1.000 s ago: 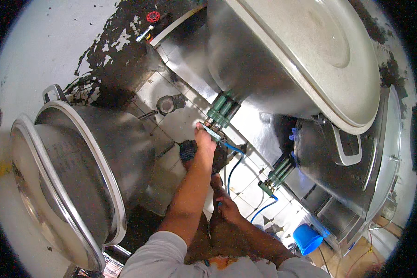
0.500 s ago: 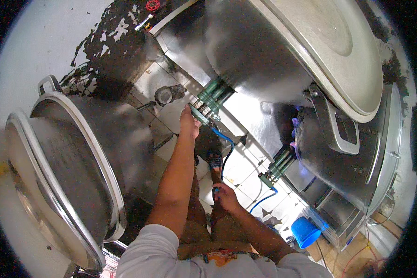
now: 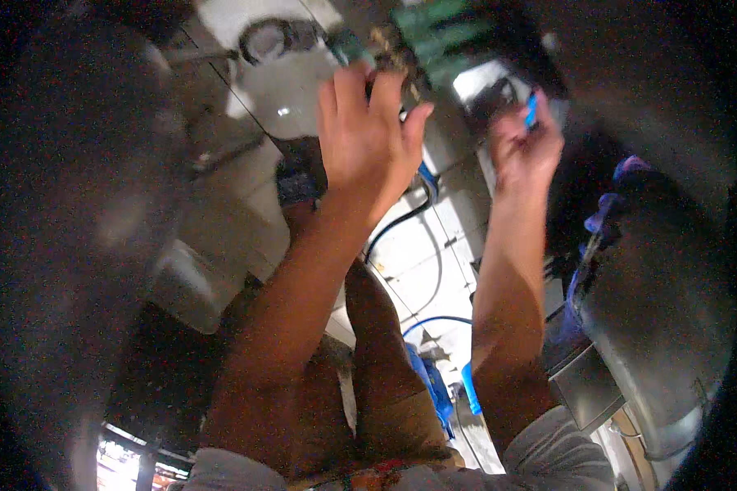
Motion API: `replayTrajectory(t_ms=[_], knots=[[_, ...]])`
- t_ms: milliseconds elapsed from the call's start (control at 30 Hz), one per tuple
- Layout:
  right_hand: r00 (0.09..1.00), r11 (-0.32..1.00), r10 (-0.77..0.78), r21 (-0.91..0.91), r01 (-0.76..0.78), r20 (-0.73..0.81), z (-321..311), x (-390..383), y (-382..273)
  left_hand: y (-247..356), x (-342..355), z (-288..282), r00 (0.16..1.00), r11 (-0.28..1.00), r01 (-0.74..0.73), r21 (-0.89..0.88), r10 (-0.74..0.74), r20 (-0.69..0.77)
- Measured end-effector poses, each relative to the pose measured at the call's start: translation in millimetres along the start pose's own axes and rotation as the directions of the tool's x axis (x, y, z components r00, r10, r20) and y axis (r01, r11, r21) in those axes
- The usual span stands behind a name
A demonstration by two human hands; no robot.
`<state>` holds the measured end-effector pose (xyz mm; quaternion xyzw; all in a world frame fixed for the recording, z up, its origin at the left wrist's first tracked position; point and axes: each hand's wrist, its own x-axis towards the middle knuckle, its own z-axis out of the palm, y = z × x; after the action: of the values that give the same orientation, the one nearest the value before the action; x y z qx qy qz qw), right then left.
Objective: The person moves a blue gas cylinder and then uses a wrench to tighten a valve on it. They also handle a blue hose and a cloth while working in a cluttered kitchen area.
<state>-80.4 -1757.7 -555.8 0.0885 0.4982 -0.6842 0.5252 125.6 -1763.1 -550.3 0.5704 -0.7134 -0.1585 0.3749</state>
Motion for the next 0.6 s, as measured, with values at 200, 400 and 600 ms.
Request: replayTrajectory(t_ms=[200, 400, 600], knots=[[0.998, 0.892, 0.046, 0.449, -0.057, 0.034, -10, 39, -18, -12, -15, 25, 0.996, 0.991, -0.030, -0.131, 0.018, -0.089], [0.993, 0.915, -0.101, 0.386, 0.114, -0.054, -14, 60, -20, -32, -24, 38, 0.988, 0.989, -0.099, -0.113, 0.084, -0.126], [0.996, 0.914, -0.092, 0.396, 0.088, -0.008, -16, 84, -55, -40, -30, 40, 0.978, 0.970, -0.157, -0.184, 0.127, -0.164]])
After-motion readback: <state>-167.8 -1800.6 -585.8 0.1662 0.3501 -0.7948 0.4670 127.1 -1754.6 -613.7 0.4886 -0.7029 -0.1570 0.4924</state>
